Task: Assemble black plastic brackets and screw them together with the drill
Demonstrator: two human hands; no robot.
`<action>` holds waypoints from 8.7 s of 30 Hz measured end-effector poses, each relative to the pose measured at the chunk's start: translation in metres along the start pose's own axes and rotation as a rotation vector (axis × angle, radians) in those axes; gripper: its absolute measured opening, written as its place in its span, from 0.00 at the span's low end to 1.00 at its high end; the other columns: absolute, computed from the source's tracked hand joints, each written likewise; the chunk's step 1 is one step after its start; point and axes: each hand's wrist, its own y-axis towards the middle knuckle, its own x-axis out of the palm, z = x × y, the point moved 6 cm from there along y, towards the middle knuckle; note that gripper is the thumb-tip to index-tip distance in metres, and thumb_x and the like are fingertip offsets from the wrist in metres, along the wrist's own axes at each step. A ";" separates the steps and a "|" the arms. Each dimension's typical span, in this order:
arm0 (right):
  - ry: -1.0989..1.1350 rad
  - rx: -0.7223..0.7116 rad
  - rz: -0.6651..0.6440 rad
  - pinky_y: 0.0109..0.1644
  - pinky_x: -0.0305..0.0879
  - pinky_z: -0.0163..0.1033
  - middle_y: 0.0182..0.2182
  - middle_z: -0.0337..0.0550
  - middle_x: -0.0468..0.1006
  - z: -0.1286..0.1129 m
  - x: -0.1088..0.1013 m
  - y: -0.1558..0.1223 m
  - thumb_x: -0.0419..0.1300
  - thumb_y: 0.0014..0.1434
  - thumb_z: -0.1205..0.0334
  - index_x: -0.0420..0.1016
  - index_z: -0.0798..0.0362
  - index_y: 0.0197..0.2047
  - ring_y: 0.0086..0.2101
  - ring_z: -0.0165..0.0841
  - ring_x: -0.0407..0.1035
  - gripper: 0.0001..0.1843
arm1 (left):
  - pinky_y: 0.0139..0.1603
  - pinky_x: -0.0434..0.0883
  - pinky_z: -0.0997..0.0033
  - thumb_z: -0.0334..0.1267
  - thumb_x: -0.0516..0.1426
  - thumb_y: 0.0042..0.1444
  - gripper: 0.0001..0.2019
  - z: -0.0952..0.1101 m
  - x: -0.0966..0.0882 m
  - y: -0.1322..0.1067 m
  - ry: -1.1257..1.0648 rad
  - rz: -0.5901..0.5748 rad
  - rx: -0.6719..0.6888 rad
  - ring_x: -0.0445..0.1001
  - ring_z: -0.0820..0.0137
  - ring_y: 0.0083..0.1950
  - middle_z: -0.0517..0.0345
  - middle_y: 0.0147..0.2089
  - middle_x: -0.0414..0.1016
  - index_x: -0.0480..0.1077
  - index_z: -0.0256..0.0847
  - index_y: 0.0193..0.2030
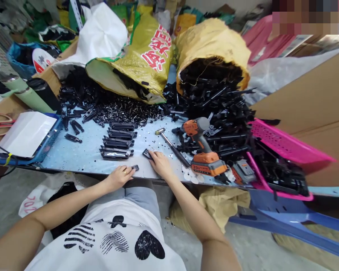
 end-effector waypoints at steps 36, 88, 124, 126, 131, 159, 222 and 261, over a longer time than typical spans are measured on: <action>0.996 -0.043 0.004 0.40 0.68 0.37 0.46 0.49 0.72 -0.046 -0.038 -0.017 0.57 0.58 0.50 0.64 0.51 0.61 0.33 0.29 0.68 0.29 | 0.44 0.69 0.68 0.39 0.52 0.61 0.18 -0.011 -0.051 0.029 -0.676 0.307 -0.536 0.70 0.69 0.39 0.52 0.36 0.69 0.69 0.38 0.55; -0.301 -0.311 -0.097 0.33 0.45 0.38 0.31 0.43 0.71 -0.059 -0.066 -0.047 0.41 0.68 0.51 0.66 0.50 0.48 0.31 0.31 0.66 0.18 | 0.49 0.66 0.60 0.58 0.58 0.48 0.31 -0.032 -0.016 0.030 -0.374 -0.014 -0.188 0.69 0.58 0.51 0.46 0.50 0.68 0.60 0.39 0.52; 0.025 -0.297 -0.475 0.32 0.51 0.34 0.32 0.45 0.77 -0.005 -0.004 -0.017 0.40 0.62 0.36 0.67 0.53 0.43 0.32 0.34 0.72 0.30 | 0.63 0.56 0.48 0.50 0.59 0.53 0.25 -0.043 -0.040 -0.016 -0.211 -0.176 -0.011 0.57 0.53 0.64 0.42 0.61 0.62 0.66 0.36 0.52; 0.019 -0.293 -0.486 0.32 0.51 0.34 0.32 0.46 0.77 -0.009 -0.006 -0.017 0.39 0.63 0.37 0.67 0.53 0.41 0.32 0.34 0.71 0.30 | 0.63 0.56 0.46 0.42 0.60 0.54 0.18 -0.041 -0.032 -0.023 -0.157 -0.134 0.023 0.54 0.53 0.66 0.41 0.62 0.61 0.67 0.36 0.48; 0.083 -0.243 -0.479 0.35 0.53 0.34 0.33 0.47 0.76 -0.016 -0.019 -0.019 0.36 0.65 0.39 0.67 0.54 0.42 0.34 0.34 0.71 0.30 | 0.59 0.65 0.52 0.30 0.53 0.59 0.08 -0.054 -0.035 -0.034 -0.199 0.038 0.026 0.63 0.58 0.61 0.41 0.56 0.68 0.66 0.33 0.45; -0.017 -0.243 -0.345 0.37 0.53 0.35 0.39 0.48 0.75 -0.056 0.007 0.002 0.39 0.67 0.45 0.66 0.55 0.47 0.38 0.35 0.68 0.25 | 0.54 0.65 0.58 0.34 0.53 0.58 0.18 -0.008 -0.065 -0.025 -0.035 0.524 -0.078 0.68 0.62 0.55 0.46 0.49 0.73 0.63 0.37 0.56; -0.042 -0.195 -0.093 0.43 0.55 0.39 0.38 0.49 0.73 -0.022 -0.015 -0.022 0.48 0.63 0.43 0.72 0.56 0.42 0.41 0.37 0.65 0.24 | 0.52 0.63 0.61 0.35 0.44 0.63 0.17 -0.160 -0.042 0.113 -0.084 0.086 -0.514 0.64 0.60 0.53 0.42 0.52 0.68 0.65 0.33 0.54; 0.184 -0.092 -0.288 0.39 0.59 0.33 0.35 0.48 0.72 -0.059 -0.053 0.024 0.52 0.62 0.67 0.74 0.58 0.37 0.33 0.30 0.68 0.10 | 0.42 0.67 0.69 0.34 0.46 0.63 0.10 -0.130 -0.071 0.007 -0.244 0.129 -0.362 0.69 0.68 0.39 0.52 0.39 0.70 0.68 0.36 0.40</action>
